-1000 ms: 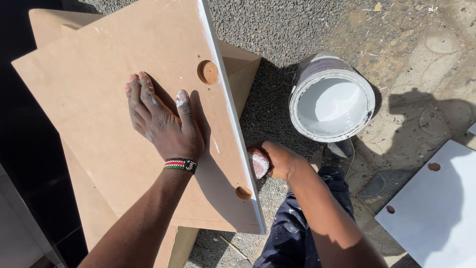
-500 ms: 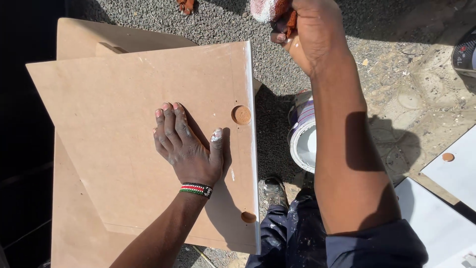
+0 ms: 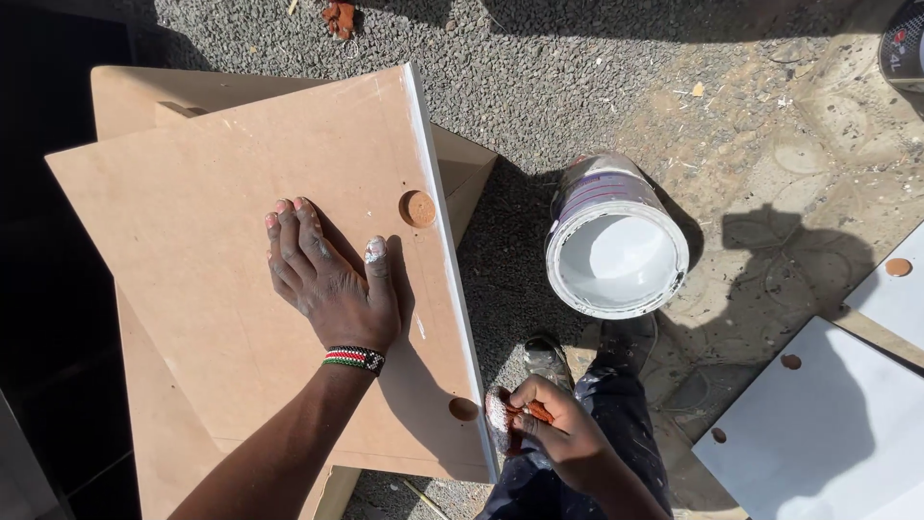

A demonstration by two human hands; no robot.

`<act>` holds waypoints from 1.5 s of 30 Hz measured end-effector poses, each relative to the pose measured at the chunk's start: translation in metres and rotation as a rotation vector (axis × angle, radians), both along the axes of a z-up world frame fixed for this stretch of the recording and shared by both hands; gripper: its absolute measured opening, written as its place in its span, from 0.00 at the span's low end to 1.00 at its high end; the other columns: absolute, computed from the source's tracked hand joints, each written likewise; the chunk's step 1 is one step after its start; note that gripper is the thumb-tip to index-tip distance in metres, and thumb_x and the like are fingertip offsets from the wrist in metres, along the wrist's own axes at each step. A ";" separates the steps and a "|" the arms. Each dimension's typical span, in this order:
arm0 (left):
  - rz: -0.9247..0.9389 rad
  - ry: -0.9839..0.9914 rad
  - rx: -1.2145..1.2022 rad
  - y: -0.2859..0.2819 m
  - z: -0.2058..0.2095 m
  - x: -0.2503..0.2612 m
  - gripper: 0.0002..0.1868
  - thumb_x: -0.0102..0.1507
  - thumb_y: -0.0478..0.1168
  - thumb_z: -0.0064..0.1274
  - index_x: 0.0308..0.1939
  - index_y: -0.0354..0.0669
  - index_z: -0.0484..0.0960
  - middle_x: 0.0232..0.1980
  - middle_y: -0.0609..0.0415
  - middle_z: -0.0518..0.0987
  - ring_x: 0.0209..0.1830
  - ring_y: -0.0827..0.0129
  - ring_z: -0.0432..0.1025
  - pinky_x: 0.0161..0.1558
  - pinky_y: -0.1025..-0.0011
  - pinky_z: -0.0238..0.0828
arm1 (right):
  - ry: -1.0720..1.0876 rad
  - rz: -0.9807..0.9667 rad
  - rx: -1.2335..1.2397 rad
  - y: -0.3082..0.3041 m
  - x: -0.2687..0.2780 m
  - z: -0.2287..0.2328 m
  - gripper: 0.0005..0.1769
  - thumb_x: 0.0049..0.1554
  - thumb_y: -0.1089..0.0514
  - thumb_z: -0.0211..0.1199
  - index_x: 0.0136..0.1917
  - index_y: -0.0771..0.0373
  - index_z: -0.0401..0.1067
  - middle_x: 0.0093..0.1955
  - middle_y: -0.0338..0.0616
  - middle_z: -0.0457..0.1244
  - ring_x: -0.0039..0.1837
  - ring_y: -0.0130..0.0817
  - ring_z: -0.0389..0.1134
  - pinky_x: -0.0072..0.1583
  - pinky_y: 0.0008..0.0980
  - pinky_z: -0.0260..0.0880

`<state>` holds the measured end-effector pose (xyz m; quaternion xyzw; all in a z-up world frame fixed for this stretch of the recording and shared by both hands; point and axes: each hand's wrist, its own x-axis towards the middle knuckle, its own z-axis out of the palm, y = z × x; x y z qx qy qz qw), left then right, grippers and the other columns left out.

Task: Painting wooden furniture panels using a sponge applicator and white paint

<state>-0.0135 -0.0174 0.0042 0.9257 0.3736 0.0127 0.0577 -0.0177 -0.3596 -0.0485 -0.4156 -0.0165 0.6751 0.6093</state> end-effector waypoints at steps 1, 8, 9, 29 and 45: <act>0.005 0.013 -0.004 0.000 0.000 -0.004 0.49 0.82 0.63 0.43 0.94 0.26 0.53 0.95 0.25 0.55 0.99 0.28 0.44 0.93 0.27 0.37 | -0.203 -0.081 -0.162 -0.007 -0.017 0.007 0.08 0.66 0.65 0.71 0.57 0.63 0.75 0.54 0.46 0.73 0.52 0.37 0.75 0.58 0.41 0.80; -0.012 0.043 0.004 0.002 0.000 -0.008 0.53 0.81 0.66 0.40 0.95 0.24 0.51 0.97 0.24 0.51 0.99 0.28 0.41 0.93 0.28 0.34 | -0.896 -0.431 -0.126 0.141 0.095 0.006 0.17 0.65 0.77 0.69 0.60 0.62 0.72 0.64 0.45 0.72 0.48 0.33 0.74 0.48 0.34 0.80; -0.002 0.051 0.004 0.000 0.003 -0.008 0.53 0.81 0.66 0.40 0.95 0.24 0.51 0.97 0.24 0.51 0.99 0.28 0.41 0.93 0.28 0.34 | -0.888 -0.421 -0.123 0.165 0.129 0.007 0.17 0.65 0.77 0.69 0.60 0.62 0.72 0.64 0.45 0.72 0.48 0.33 0.74 0.48 0.34 0.80; -0.045 0.052 0.031 0.002 -0.009 -0.018 0.53 0.84 0.69 0.35 0.97 0.30 0.46 0.99 0.29 0.48 1.02 0.30 0.41 0.97 0.27 0.36 | -0.421 -0.297 -0.236 0.062 0.012 0.020 0.05 0.69 0.70 0.65 0.58 0.66 0.73 0.48 0.44 0.73 0.45 0.28 0.71 0.49 0.30 0.77; 0.060 -0.036 -0.064 0.001 0.000 -0.010 0.56 0.78 0.70 0.45 0.96 0.31 0.55 0.98 0.31 0.52 1.01 0.33 0.42 0.94 0.27 0.35 | -1.858 -0.078 0.202 0.247 0.278 0.065 0.07 0.69 0.65 0.78 0.57 0.62 0.80 0.48 0.44 0.73 0.43 0.44 0.68 0.47 0.48 0.69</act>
